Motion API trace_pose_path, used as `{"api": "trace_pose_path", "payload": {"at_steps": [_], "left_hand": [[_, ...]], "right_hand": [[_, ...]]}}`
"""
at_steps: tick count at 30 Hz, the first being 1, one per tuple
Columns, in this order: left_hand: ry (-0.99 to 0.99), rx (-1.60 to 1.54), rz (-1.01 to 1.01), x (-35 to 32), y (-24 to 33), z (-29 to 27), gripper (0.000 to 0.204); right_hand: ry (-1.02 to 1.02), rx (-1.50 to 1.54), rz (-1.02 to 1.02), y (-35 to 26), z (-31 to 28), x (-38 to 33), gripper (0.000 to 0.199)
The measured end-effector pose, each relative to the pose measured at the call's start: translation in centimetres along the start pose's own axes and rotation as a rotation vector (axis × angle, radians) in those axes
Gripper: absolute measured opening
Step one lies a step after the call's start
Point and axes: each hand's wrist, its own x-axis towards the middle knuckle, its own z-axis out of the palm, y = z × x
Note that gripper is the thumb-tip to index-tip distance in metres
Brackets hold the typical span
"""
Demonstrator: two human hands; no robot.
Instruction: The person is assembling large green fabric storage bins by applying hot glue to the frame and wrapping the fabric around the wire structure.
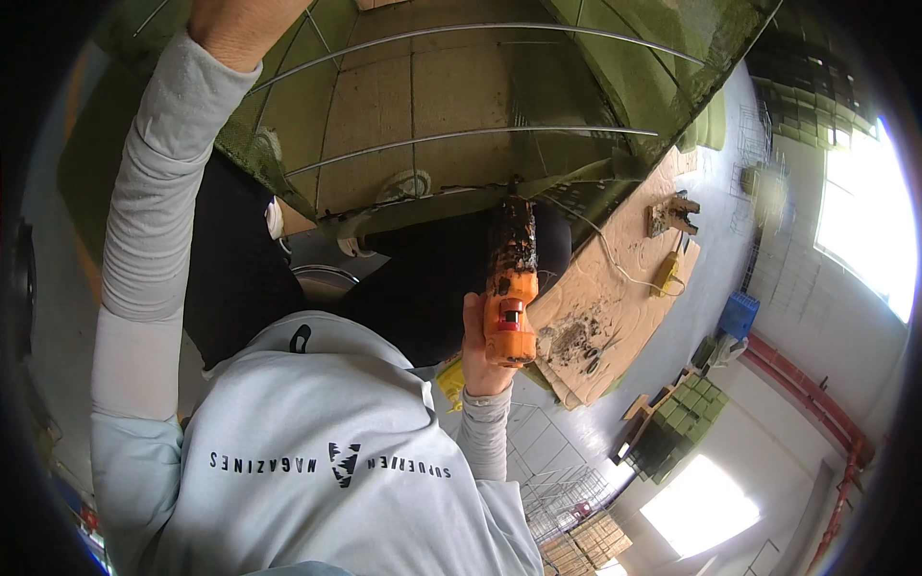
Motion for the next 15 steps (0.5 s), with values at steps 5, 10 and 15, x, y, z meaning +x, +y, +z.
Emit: {"api": "trace_pose_path", "payload": {"at_steps": [5, 10, 15], "left_hand": [[-0.073, 0.002, -0.004, 0.2, 0.3, -0.5, 0.030], [-0.026, 0.076, 0.032, 0.1, 0.9, -0.6, 0.027], [-0.056, -0.087, -0.030, 0.3, 0.5, -0.4, 0.025]], "right_hand": [[0.015, -0.047, -0.024, 0.0, -0.1, -0.5, 0.017], [-0.027, -0.118, -0.076, 0.6, -0.5, -1.0, 0.018], [-0.054, 0.144, 0.089, -0.1, -0.6, -1.0, 0.020]]}}
